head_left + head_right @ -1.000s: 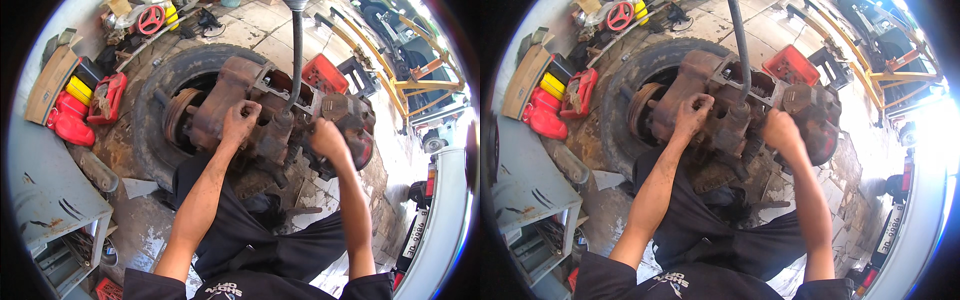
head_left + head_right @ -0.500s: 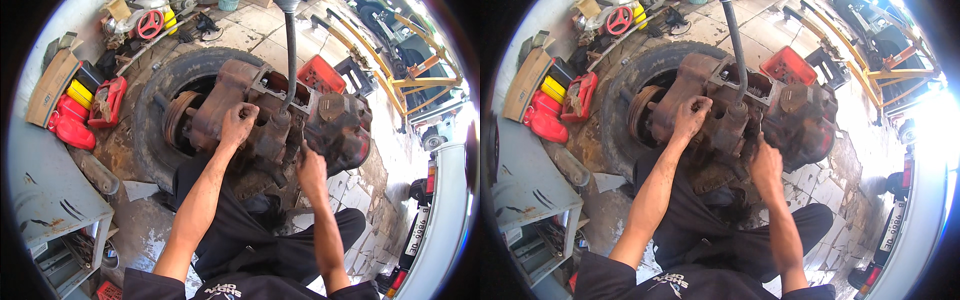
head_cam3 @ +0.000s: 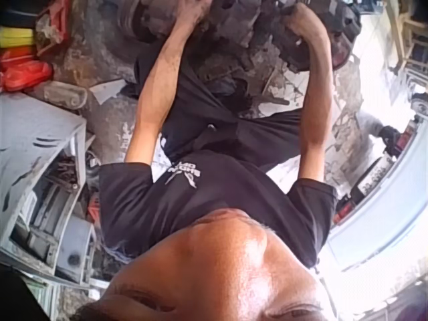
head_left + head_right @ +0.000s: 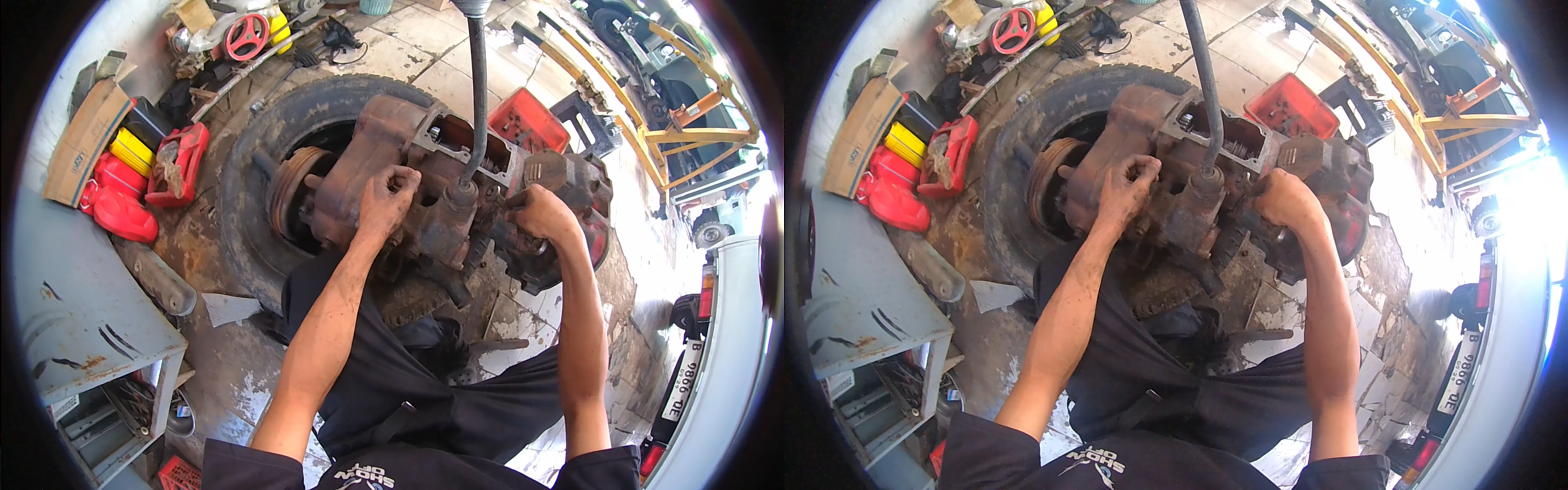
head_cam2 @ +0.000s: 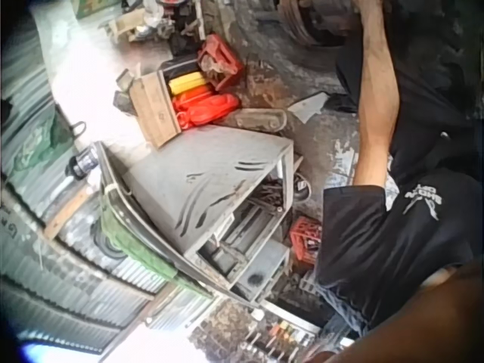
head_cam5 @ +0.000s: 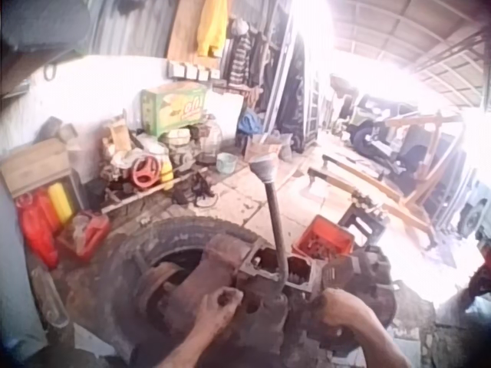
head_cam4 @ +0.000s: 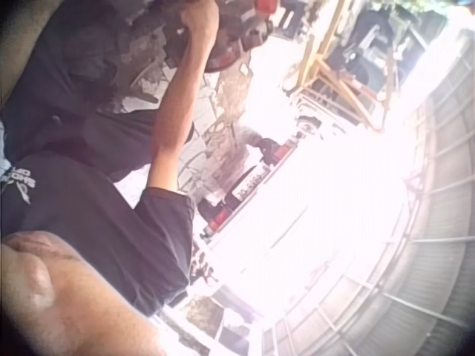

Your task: The person works on a disassembled engine block placed on a tire, using a wrench to loosen bolts and remove parts. They then pick up a cylindrical metal component, apply a liquid from a bottle, and use a small tool to clean or adjust it.

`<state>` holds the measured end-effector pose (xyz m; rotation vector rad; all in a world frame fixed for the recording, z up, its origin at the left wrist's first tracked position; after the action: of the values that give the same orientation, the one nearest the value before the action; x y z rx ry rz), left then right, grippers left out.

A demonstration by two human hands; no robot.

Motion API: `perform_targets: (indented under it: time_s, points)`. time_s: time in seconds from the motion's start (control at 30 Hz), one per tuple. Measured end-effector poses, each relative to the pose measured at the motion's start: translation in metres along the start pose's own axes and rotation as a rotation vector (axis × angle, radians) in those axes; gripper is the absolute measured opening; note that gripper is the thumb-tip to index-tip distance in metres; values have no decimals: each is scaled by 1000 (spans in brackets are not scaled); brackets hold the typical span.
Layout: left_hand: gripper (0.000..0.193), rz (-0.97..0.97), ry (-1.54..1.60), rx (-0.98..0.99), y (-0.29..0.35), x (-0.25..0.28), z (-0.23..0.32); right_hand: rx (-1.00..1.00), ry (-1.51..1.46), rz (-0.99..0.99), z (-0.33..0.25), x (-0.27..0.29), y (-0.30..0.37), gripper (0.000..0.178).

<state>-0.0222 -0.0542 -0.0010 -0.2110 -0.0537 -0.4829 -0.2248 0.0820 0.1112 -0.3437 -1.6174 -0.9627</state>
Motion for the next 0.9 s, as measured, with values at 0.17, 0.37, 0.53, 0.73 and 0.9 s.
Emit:
perform_targets:
  time_s: [0.17,0.37,0.53,0.73,0.9]
  points:
    - [30,-6,-2,-28,-2,-4,3,43,-65,87,2,-4,6,27]
    - [29,-12,1,-30,-4,-6,3,16,-15,-135,-8,1,-21,31]
    - [29,8,1,11,-3,0,1,33,75,20,-17,2,-11,29]
    - [28,1,33,61,-4,-1,0,67,10,-57,-6,9,-13,26]
    - [29,5,48,9,-5,-4,0,25,60,-20,3,-7,-25,26]
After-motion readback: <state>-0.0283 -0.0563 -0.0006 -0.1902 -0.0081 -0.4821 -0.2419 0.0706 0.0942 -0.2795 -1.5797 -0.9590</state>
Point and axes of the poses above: each hand's wrist, its own y-axis away from the middle knuckle, its own x-axis out of the back of the hand, z = x × y, the point moved 6 cm from there along -y, towards the middle knuckle, and after that the axes turned 15 degrees about -x, right-handed, at the moved point
